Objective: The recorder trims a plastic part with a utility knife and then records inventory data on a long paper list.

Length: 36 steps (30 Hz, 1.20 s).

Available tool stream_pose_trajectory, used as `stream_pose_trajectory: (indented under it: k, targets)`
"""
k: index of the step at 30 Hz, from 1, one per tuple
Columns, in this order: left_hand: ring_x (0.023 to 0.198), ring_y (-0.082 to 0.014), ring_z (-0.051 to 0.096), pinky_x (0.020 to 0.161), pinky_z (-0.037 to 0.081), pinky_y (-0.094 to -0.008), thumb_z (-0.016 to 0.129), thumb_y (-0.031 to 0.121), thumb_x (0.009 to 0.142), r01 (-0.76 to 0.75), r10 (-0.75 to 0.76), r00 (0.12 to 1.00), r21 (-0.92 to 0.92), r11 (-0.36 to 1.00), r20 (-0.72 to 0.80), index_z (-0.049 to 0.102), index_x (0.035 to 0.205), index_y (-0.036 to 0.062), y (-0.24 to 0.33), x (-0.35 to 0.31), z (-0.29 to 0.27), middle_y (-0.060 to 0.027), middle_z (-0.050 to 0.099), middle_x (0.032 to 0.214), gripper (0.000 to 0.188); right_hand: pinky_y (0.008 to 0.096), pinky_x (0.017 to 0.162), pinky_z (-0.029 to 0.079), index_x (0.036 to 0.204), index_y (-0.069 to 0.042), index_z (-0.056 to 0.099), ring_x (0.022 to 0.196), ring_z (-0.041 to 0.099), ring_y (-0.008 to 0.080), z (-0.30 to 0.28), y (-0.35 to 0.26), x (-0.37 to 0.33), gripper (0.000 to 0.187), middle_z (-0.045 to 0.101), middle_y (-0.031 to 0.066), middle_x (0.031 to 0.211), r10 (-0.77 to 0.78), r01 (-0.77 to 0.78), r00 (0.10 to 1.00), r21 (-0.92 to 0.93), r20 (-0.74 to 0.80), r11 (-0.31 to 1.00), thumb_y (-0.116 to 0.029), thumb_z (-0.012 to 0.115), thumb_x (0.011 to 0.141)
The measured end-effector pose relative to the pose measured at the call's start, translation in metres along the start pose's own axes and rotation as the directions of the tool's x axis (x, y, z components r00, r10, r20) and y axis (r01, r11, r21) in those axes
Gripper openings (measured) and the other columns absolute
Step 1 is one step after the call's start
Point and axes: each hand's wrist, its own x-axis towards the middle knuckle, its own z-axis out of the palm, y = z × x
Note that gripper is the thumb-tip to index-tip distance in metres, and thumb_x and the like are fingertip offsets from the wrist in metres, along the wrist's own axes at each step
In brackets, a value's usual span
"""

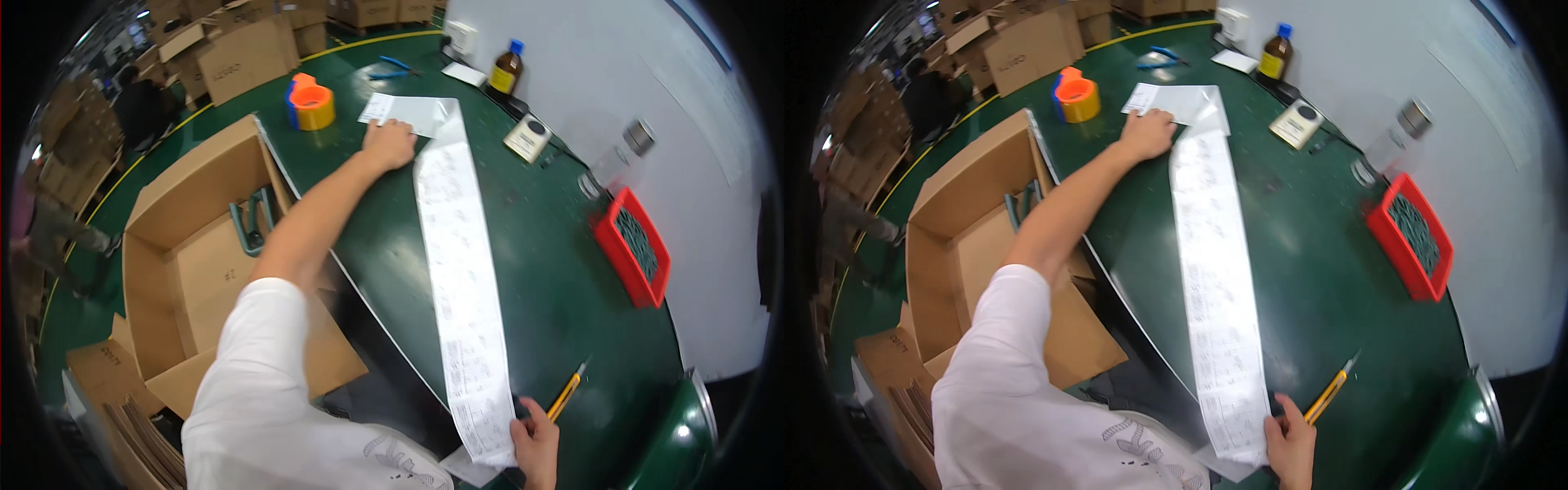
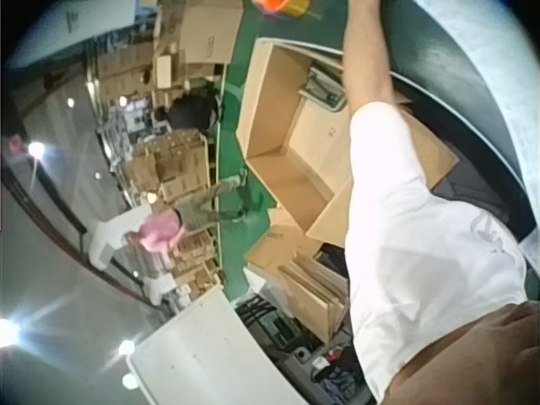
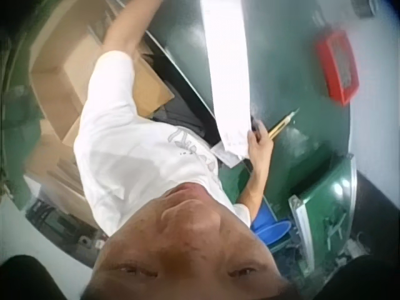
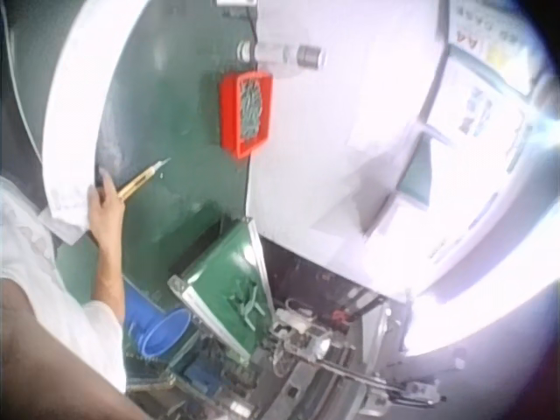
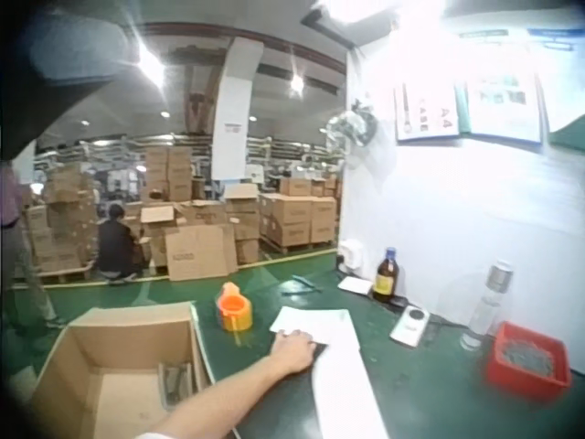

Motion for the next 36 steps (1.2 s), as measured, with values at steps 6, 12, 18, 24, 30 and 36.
stream_pose_trajectory:
  k: [6,12,18,24,30,36]
  targets:
    - [0.122,-0.0296,0.051,0.101,0.036,-0.0531,0.055,0.026,0.089,0.211,-0.297,0.876,-0.254,0.944,-0.379,0.064,0.115,0.0039,-0.008,0.026,-0.005,-0.0152,0.061,0.123,0.035,0.0266,0.058,0.043,0.125,0.001,0.059,0.063,0.05,0.0107,-0.001,0.0,-0.012,0.039,0.057,0.0048,0.072,-0.02,0.02,1.0,-0.124,-0.002,0.992,-0.006,0.06,0.086]
    - [0.09,-0.0416,0.064,0.082,0.049,-0.0479,0.059,0.019,0.088,-0.413,-0.129,0.73,-0.584,0.698,-0.671,0.064,0.104,0.0005,0.04,0.0,-0.001,-0.0201,0.065,0.106,0.025,0.0247,0.059,0.045,0.125,0.003,0.058,0.066,0.052,0.0094,0.005,-0.002,0.019,0.036,0.06,0.0036,0.075,-0.059,0.059,0.998,-0.013,-0.017,0.998,-0.002,0.057,0.089]
    - [0.127,-0.0279,0.047,0.103,0.031,-0.0494,0.05,0.027,0.095,-0.418,0.275,0.87,-0.318,0.851,-0.409,0.064,0.108,0.0073,0.063,-0.022,0.009,-0.0128,0.06,0.122,0.028,0.0291,0.079,0.05,0.122,0.007,0.059,0.087,0.064,0.0192,0.009,-0.029,0.039,0.034,0.069,0.0154,0.098,-0.187,0.189,0.982,-0.065,0.038,0.98,-0.004,0.056,0.091]
    - [0.106,-0.0279,0.056,0.089,0.038,-0.0557,0.055,0.021,0.087,-0.263,0.244,0.96,-0.15,0.953,-0.136,0.067,0.096,0.0111,0.054,-0.014,0.025,-0.0105,0.063,0.103,0.018,0.0376,0.088,0.052,0.113,0.007,0.063,0.098,0.066,0.0352,0.013,-0.054,0.057,0.028,0.068,0.0215,0.101,-0.219,0.22,0.975,-0.244,0.033,0.945,-0.002,0.059,0.087]
    - [0.123,-0.0265,0.053,0.101,0.031,-0.0585,0.056,0.011,0.087,-0.305,0.24,0.931,-0.227,0.925,-0.275,0.063,0.103,0.0057,0.052,-0.019,0.026,-0.0099,0.064,0.11,0.019,0.0384,0.059,0.05,0.114,0.0,0.063,0.066,0.063,0.0358,0.007,-0.033,0.05,0.027,0.064,0.0193,0.076,-0.33,0.286,0.944,-0.494,-0.003,0.821,-0.01,0.063,0.088]
    - [0.116,-0.0251,0.054,0.101,0.032,-0.0562,0.057,0.009,0.088,-0.309,0.24,0.935,-0.267,0.913,-0.26,0.066,0.097,0.0045,0.069,-0.023,0.014,-0.0078,0.065,0.107,0.013,0.0437,0.055,0.049,0.105,-0.006,0.063,0.064,0.061,0.0343,-0.024,-0.076,0.091,0.023,0.059,0.014,0.073,-0.575,0.413,0.818,-0.729,0.034,0.545,-0.011,0.067,0.083]
